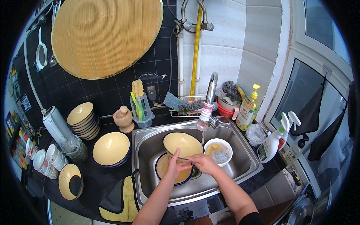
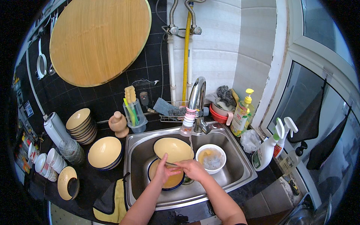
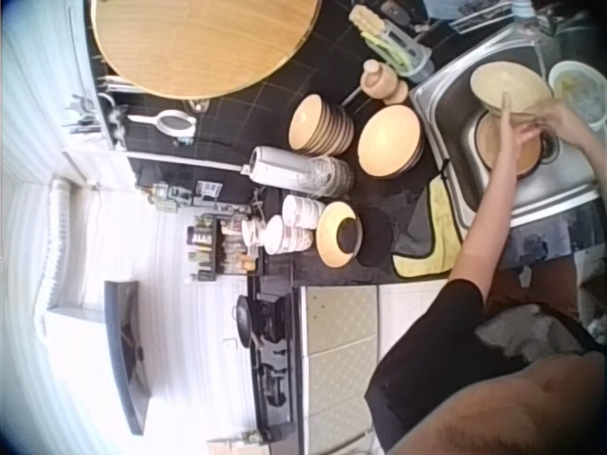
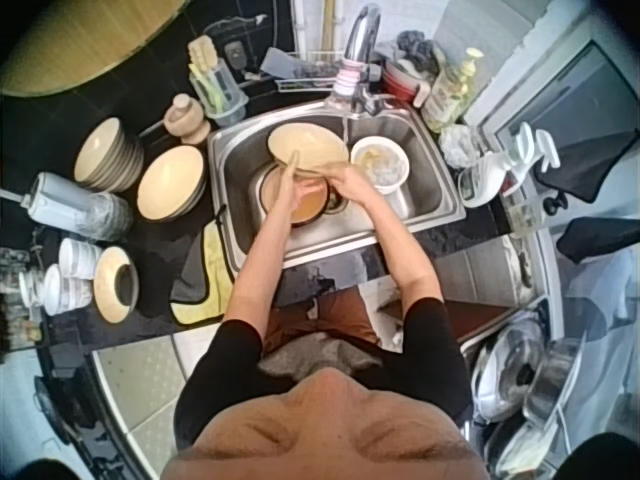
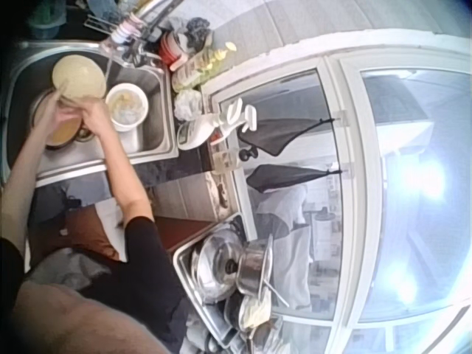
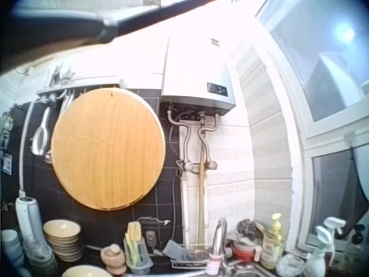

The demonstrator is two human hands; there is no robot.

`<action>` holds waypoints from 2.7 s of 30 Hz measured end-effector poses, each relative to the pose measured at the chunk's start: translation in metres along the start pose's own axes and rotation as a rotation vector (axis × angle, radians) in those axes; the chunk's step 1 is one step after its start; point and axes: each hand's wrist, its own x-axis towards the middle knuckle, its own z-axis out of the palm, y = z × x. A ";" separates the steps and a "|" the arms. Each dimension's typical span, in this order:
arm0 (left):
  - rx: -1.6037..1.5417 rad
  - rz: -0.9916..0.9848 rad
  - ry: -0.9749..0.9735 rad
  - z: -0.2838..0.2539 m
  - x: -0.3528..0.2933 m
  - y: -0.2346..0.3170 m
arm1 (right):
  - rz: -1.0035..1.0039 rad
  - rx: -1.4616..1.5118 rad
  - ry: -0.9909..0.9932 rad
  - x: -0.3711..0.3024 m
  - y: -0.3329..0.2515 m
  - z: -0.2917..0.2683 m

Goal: The person washes a metal strainer and several yellow bowls in a kitchen sink using a sponge and running water. They scrub the items, rinse them thoroughly, and place the clean dishes on the counter to the left of the sink.

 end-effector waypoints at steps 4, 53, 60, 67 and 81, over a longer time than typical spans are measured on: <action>-0.003 0.106 0.021 -0.019 0.015 -0.018 | 0.228 0.221 -0.270 -0.004 0.000 -0.001; 1.643 0.735 0.639 -0.006 0.002 -0.028 | 0.421 0.261 0.738 -0.001 0.034 0.010; 1.519 0.453 -0.316 0.016 -0.007 -0.053 | 0.504 0.181 0.695 0.001 0.008 -0.006; 1.738 0.622 0.344 -0.018 0.011 -0.055 | 0.576 0.042 0.740 -0.006 0.029 -0.005; 0.696 0.465 0.127 -0.036 0.022 -0.023 | 0.962 -0.137 0.266 -0.010 0.044 -0.009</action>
